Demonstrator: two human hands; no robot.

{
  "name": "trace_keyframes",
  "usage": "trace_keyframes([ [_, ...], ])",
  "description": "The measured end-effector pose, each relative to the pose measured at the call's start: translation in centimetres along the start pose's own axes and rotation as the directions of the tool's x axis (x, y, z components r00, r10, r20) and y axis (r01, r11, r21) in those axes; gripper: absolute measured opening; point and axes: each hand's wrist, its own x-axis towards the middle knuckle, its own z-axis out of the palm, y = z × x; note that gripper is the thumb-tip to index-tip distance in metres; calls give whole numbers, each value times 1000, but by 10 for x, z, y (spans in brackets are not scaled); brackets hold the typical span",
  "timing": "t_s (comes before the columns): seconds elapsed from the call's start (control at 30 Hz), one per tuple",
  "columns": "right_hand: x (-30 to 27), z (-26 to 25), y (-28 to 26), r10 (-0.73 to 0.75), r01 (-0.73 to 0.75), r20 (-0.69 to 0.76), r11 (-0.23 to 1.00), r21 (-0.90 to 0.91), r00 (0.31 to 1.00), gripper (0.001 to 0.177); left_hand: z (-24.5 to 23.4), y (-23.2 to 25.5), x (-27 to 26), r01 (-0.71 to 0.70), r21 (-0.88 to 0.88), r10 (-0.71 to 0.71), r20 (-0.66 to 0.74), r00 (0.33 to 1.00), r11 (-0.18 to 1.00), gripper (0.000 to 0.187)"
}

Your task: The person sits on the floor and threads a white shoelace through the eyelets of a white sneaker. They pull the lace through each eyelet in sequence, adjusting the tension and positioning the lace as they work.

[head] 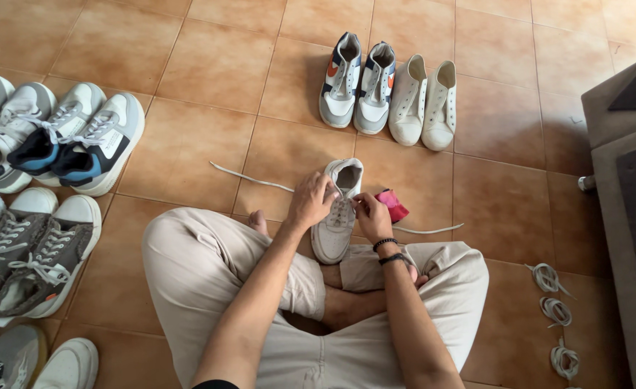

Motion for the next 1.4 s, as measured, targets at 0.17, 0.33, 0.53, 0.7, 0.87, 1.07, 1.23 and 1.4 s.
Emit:
trace_keyframes([
  [0.17,-7,-4,-16,-28,20,-63,992,-124,998,19,8,-2,2,48,-8,-48,72,996,999,24],
  [0.33,-12,-14,-22,6,-13,-64,995,-102,998,18,10,-11,6,151,-28,-142,203,969,988,23],
  [0.53,-19,-16,-35,27,-49,-140,987,-152,990,19,-5,-6,9,375,-18,-361,229,904,927,11],
  [0.7,-30,-30,-49,46,-62,-133,991,-121,990,18,-33,15,8,346,33,-342,267,901,938,12],
  [0.87,-40,-46,-66,0,-3,-132,1000,-22,991,21,-68,45,9,314,-28,-290,317,903,949,17],
  [1.07,-47,-64,-77,-1,4,-93,1000,26,996,20,-99,80,4,271,-116,-233,263,936,956,17],
  [1.23,-41,-75,-61,18,-21,16,984,177,1000,17,-118,90,0,245,-173,-200,242,949,954,16],
  [1.4,-38,-91,-45,63,-122,157,909,399,986,15,-133,98,-2,132,-230,-93,173,980,964,15],
])
